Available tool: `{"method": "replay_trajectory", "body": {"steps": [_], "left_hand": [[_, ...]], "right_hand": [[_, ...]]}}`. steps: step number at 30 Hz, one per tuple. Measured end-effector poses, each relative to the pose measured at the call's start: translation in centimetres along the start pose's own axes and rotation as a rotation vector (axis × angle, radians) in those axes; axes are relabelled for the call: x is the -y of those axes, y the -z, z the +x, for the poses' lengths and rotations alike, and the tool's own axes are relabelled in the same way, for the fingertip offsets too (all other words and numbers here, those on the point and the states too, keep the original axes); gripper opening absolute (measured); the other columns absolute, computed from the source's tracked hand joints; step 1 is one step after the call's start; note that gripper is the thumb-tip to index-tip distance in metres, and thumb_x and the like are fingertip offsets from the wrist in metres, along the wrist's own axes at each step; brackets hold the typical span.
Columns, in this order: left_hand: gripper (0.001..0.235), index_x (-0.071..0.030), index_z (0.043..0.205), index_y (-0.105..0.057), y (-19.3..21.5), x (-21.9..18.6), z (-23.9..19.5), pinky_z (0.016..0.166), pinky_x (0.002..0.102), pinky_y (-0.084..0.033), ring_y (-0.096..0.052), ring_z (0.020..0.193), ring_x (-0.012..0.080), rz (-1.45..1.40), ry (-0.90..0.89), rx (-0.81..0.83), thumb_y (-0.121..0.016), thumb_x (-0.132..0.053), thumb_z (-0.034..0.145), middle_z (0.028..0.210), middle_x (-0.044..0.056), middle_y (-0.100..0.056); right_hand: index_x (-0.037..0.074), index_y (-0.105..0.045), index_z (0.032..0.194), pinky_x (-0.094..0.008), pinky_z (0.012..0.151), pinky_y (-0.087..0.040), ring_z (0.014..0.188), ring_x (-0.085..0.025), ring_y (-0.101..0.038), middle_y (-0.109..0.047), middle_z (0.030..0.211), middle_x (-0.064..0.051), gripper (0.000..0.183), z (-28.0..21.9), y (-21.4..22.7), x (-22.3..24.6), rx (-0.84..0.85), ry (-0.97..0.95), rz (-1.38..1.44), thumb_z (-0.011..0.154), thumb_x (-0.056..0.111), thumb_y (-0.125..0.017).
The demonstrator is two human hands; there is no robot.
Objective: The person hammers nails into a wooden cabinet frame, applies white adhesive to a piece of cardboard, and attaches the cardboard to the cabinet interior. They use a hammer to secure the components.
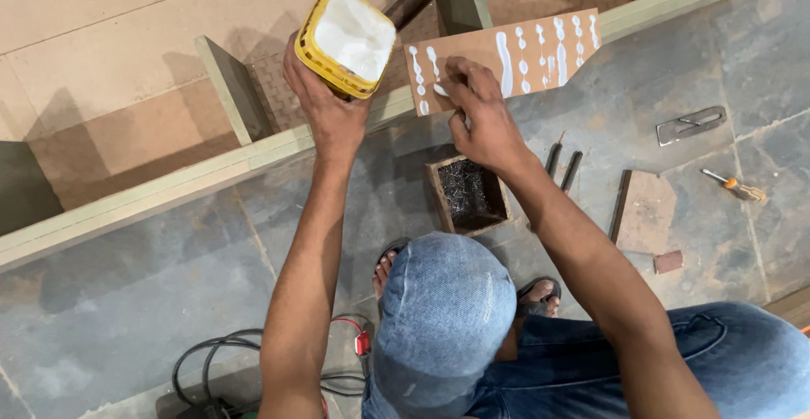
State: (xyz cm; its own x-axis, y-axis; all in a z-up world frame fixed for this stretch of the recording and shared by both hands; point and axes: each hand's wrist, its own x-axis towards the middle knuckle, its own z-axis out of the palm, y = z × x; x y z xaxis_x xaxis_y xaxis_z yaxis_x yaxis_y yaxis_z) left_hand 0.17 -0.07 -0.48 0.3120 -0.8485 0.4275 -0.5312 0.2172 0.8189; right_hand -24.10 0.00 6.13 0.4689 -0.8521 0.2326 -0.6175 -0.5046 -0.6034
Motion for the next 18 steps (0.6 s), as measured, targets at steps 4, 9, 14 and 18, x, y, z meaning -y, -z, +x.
{"method": "replay_trajectory", "body": {"steps": [4, 9, 14, 18], "left_hand": [[0.101, -0.002, 0.158, -0.023, -0.1, 0.2, -0.2, 0.129, 0.056, -0.032, -0.029, 0.153, 0.0404, -0.015, 0.004, -0.004, -0.095, -0.025, 0.091, 0.158, 0.021, -0.029], [0.102, -0.002, 0.158, -0.025, 0.2, -0.4, 0.3, 0.128, 0.054, -0.033, -0.031, 0.152, 0.0401, -0.029, 0.017, -0.004, -0.097, -0.023, 0.089, 0.159, 0.021, -0.03], [0.109, -0.006, 0.159, -0.024, 1.3, -2.1, 1.0, 0.132, 0.053, -0.03, -0.029, 0.155, 0.0386, -0.029, -0.133, 0.046, -0.1, -0.019, 0.082, 0.163, 0.016, -0.03], [0.11, -0.016, 0.158, -0.027, 2.6, -3.7, 2.2, 0.137, 0.053, -0.028, -0.024, 0.159, 0.0357, 0.073, -0.364, 0.146, -0.102, -0.018, 0.077, 0.165, 0.008, -0.031]], "right_hand": [[-0.003, -0.068, 0.119, -0.047, 0.12, -0.041, 0.142, -0.041, -0.046, -0.049, 0.151, -0.021, 0.043, -1.1, 0.2, -0.8, 0.041, 0.021, 0.035, 0.077, -0.006, -0.06], [0.003, -0.07, 0.112, -0.044, 0.122, -0.044, 0.146, -0.038, -0.047, -0.05, 0.155, -0.019, 0.037, -0.9, 1.2, -0.7, 0.028, 0.092, 0.105, 0.076, -0.001, -0.061], [0.003, -0.062, 0.134, -0.048, 0.107, -0.052, 0.13, -0.036, -0.055, -0.056, 0.138, -0.024, 0.057, 0.9, 4.1, 3.0, -0.099, 0.165, 0.013, 0.077, 0.001, -0.061], [0.012, -0.061, 0.145, -0.049, 0.073, -0.055, 0.078, -0.036, -0.067, -0.071, 0.087, -0.016, 0.069, 3.6, 6.7, 6.4, 0.307, -0.008, -0.128, 0.077, 0.008, -0.064]]}}
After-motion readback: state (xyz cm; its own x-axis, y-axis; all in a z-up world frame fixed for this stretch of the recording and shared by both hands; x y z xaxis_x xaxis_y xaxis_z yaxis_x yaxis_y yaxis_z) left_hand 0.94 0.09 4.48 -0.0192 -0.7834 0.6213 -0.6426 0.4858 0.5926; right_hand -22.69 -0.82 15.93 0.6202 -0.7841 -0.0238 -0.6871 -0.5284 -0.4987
